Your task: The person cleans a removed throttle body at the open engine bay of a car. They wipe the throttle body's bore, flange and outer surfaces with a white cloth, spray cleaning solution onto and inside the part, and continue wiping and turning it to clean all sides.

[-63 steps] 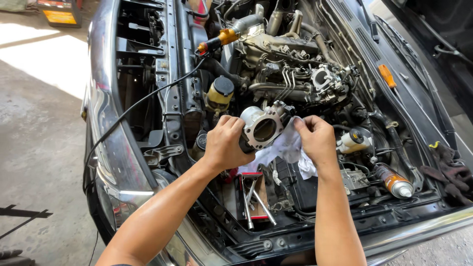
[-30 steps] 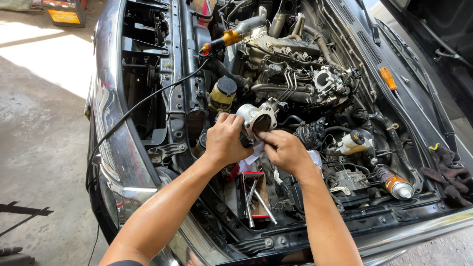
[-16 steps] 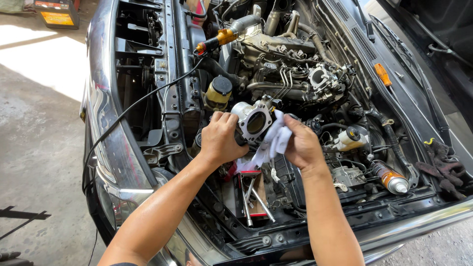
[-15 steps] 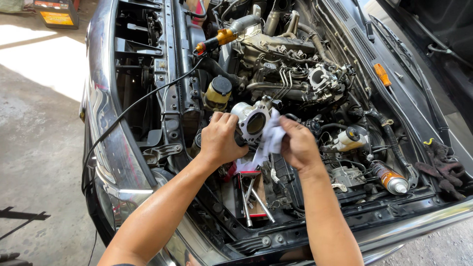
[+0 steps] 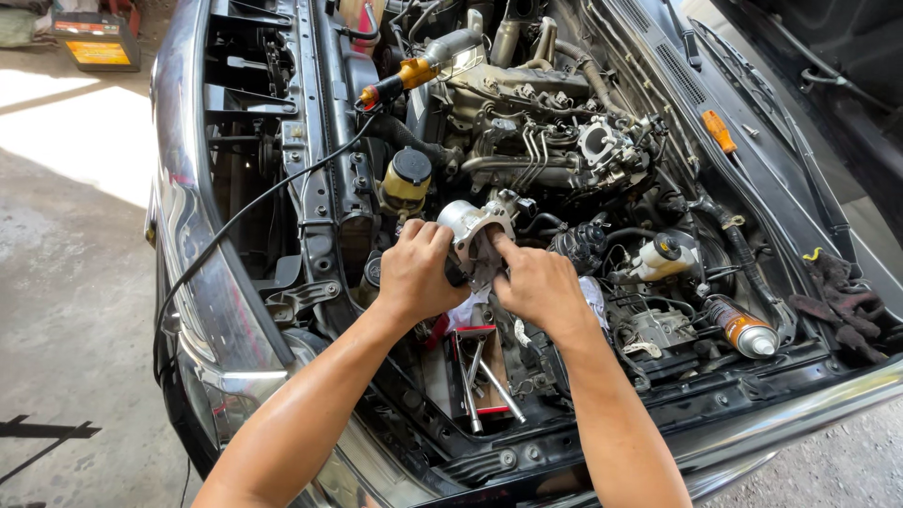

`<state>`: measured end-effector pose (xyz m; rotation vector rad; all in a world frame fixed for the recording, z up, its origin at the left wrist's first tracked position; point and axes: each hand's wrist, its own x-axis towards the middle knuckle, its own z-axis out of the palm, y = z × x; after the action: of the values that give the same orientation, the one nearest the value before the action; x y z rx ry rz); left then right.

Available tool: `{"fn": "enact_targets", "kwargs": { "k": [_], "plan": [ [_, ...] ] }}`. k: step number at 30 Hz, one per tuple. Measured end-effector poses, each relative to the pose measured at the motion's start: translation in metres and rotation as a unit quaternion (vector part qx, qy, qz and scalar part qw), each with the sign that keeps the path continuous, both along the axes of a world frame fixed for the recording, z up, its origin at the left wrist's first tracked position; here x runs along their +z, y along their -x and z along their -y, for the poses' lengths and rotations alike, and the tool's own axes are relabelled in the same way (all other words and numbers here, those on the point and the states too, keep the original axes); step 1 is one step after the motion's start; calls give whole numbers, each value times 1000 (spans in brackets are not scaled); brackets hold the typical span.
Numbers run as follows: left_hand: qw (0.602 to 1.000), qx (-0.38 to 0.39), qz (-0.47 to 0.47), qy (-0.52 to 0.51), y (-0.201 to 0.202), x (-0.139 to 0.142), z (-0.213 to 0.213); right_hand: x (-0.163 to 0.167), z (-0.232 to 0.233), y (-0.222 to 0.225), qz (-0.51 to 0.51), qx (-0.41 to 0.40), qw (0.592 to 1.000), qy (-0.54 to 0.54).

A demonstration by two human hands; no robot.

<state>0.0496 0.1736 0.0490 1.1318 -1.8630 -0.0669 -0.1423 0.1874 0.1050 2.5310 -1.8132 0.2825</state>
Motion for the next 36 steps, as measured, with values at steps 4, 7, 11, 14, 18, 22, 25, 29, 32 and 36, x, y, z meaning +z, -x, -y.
{"fn": "enact_targets", "kwargs": {
  "k": [4, 7, 11, 14, 18, 22, 25, 29, 32, 36],
  "plan": [
    [1000, -3, 3, 4, 0, -1, -1, -5, 1, -3, 50, 40, 996, -62],
    [1000, -2, 9, 5, 0, -1, 0, -6, 3, -1, 54, 42, 996, -56],
    [1000, -3, 10, 7, 1, -1, 1, -5, 5, -1, 18, 14, 1000, 12],
    [1000, -2, 17, 5, 1, -2, 0, -7, 5, -4, 30, 15, 999, -12],
    [1000, -8, 19, 5, 1, -3, 0, -5, 4, -4, 87, 53, 993, -58],
    [1000, -13, 23, -1, 2, -3, 1, -4, 6, 0, 19, 11, 999, -40],
    [1000, -14, 19, 4, 3, -2, 1, -7, 8, -1, -7, -14, 1000, -18],
    [1000, -8, 23, -2, 2, -1, 1, -13, 7, -1, 38, 28, 998, -45],
    [1000, -9, 9, -9, 1, -2, 1, -13, 7, 4, 89, 67, 992, -57],
    [1000, -3, -10, -22, 0, -1, 1, -9, 9, 12, 141, 149, 979, 1]
  ]
}}
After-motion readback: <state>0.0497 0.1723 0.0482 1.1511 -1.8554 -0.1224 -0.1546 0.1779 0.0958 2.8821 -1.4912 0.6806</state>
